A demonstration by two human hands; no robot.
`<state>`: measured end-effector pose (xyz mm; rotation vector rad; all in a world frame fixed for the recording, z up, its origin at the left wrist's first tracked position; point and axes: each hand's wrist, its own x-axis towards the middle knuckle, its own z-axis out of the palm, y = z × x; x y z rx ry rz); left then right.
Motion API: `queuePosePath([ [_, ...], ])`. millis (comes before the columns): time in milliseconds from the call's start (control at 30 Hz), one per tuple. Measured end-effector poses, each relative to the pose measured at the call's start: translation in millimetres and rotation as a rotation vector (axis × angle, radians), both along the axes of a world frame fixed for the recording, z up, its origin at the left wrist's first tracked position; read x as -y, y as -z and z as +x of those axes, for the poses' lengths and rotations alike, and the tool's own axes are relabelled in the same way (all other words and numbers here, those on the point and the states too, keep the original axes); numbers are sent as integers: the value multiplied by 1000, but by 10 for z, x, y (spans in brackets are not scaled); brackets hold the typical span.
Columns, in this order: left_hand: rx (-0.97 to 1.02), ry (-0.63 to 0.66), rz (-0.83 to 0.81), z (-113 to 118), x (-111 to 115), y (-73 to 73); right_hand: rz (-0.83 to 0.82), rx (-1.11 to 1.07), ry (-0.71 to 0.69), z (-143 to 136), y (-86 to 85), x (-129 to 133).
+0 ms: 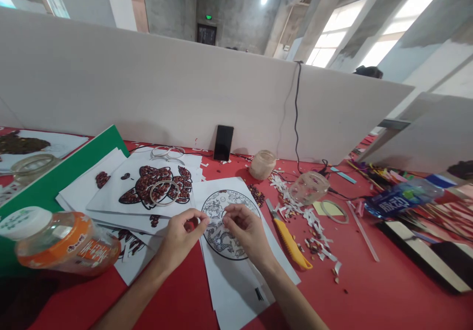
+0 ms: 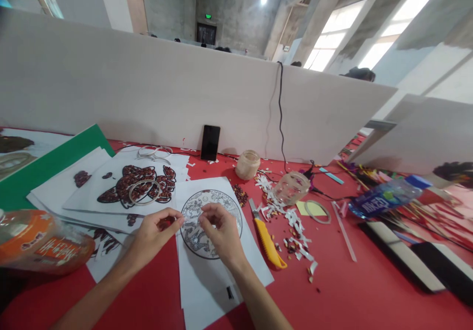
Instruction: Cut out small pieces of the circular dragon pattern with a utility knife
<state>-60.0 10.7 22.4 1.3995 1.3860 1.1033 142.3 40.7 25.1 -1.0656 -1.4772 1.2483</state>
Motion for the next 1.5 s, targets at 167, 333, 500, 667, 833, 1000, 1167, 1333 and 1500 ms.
queuePosePath([
  [167, -99, -52, 42, -49, -12, 18, 48, 13, -16, -54, -56, 34],
  [333, -201, -203, 91, -143, -30, -64, 102, 37, -12, -52, -116, 53],
  [500, -233, 61, 59, -130, -49, -184, 64, 100, -81, 3, -129, 53],
  [667, -286, 204, -24, -84, -71, -195, 69, 128, -83, 3, -89, 39],
  [833, -348, 216, -98, -86, -128, -201, 131, 259, 26, 71, -55, -18],
  [1000, -201, 214, -363, 0, -219, -149, 350, 558, 73, 196, -67, -38],
  [1167, -142, 231, -527, 107, -317, -71, 373, 837, -133, 181, -84, 10],
  [1333, -163, 195, -577, 150, -365, -69, 368, 831, -164, 180, -48, 7],
  [1500, -182, 151, -590, 191, -358, -105, 383, 827, -182, 199, -50, -2],
])
